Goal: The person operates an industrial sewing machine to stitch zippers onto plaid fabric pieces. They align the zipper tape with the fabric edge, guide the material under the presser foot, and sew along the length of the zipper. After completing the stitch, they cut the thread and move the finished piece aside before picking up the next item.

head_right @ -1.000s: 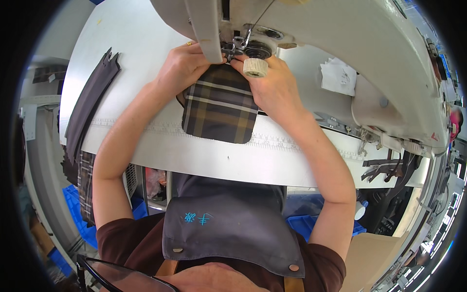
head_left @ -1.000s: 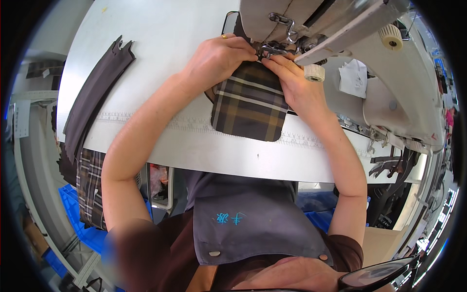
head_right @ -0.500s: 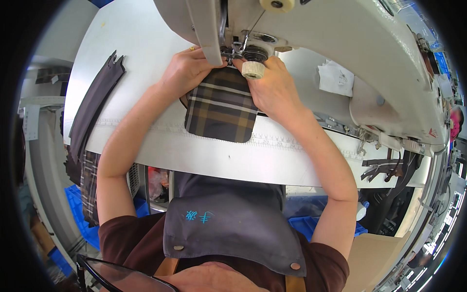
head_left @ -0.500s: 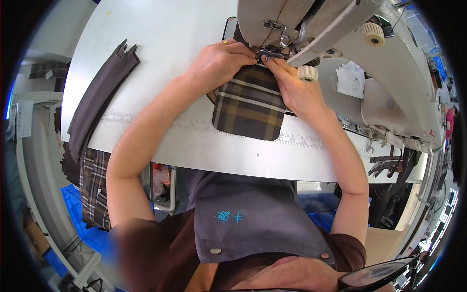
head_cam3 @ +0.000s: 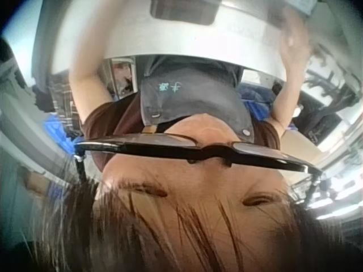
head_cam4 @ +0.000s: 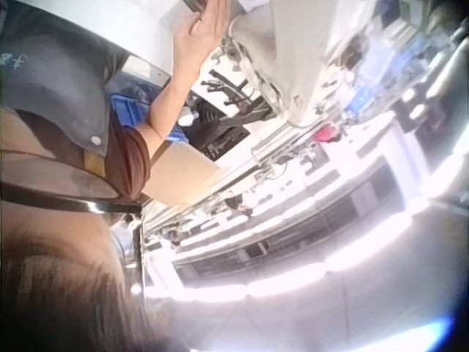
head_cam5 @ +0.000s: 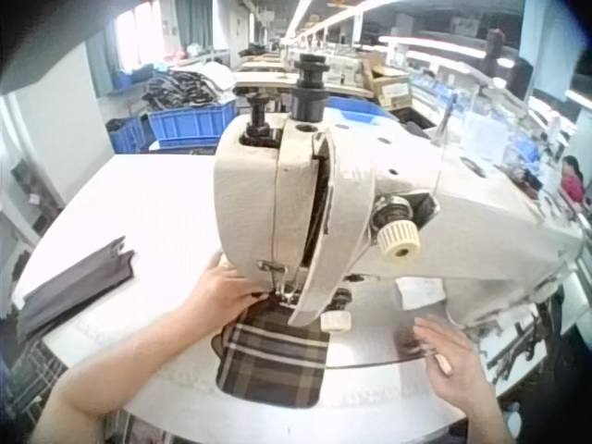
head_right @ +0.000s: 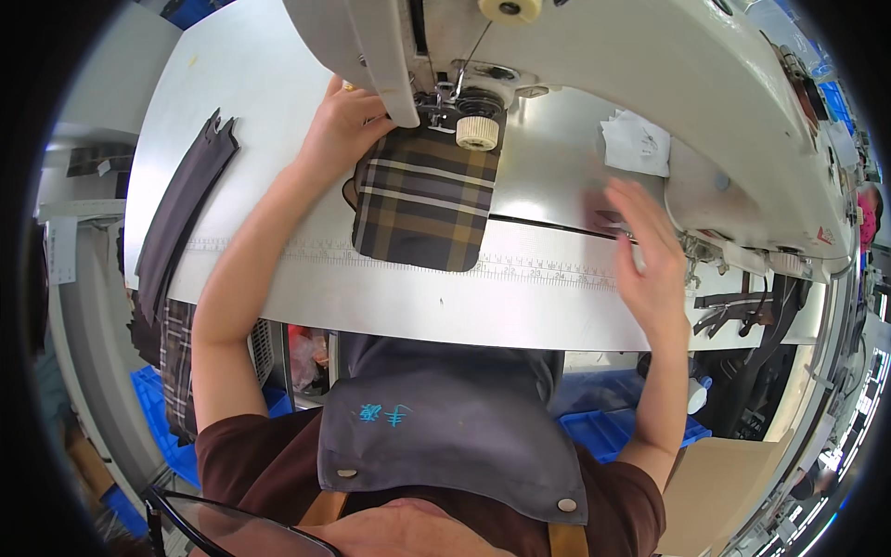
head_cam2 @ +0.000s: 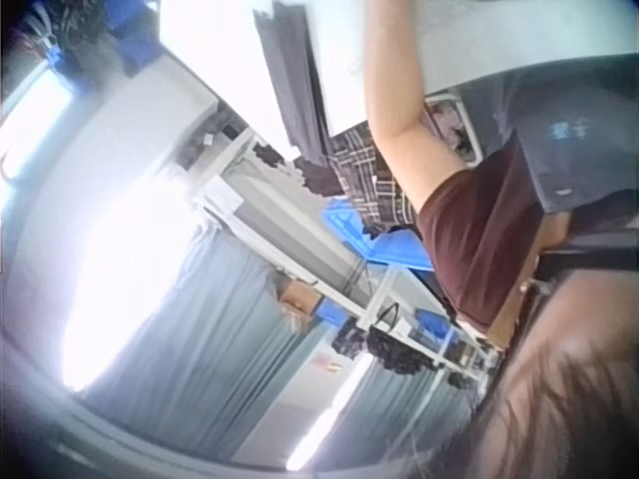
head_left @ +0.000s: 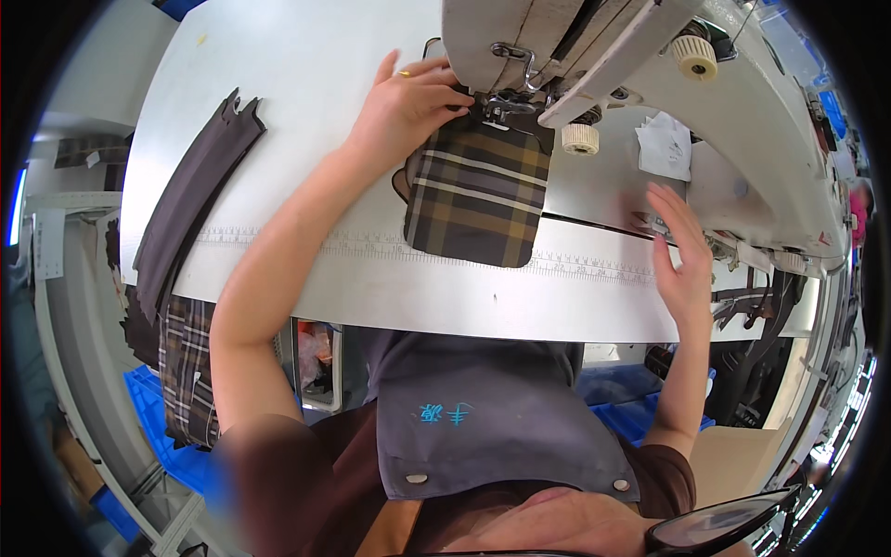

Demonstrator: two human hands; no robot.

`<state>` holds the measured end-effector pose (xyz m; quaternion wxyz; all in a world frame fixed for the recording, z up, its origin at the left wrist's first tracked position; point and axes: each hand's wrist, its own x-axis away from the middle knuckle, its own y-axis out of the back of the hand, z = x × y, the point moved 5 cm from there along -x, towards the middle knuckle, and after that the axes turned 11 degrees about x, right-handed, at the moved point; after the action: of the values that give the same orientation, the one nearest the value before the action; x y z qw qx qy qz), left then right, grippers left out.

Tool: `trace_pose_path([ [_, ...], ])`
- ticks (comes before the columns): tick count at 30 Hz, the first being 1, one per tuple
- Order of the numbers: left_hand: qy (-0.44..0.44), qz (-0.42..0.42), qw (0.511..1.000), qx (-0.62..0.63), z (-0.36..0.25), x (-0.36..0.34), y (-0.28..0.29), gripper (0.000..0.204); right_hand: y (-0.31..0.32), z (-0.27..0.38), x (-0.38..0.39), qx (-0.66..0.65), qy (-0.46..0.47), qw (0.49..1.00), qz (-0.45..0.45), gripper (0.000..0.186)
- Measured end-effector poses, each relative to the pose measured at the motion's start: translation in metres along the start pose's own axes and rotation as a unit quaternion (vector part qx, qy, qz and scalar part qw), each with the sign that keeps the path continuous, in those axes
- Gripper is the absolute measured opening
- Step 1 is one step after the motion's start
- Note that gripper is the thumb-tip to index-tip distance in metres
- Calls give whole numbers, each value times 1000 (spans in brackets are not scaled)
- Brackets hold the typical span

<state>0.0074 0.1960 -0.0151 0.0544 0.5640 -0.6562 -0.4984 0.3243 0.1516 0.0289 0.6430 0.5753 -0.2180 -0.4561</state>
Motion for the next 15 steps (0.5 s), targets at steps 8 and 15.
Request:
trace_pose_path([
  [8,-6,56,991,-119,-47,15,-14,15,-14,-54,49,132,-95,981,-102,33],
  [15,184,141,950,211,-64,54,17,4,-12,-47,47,-224,-257,931,-130,25],
])
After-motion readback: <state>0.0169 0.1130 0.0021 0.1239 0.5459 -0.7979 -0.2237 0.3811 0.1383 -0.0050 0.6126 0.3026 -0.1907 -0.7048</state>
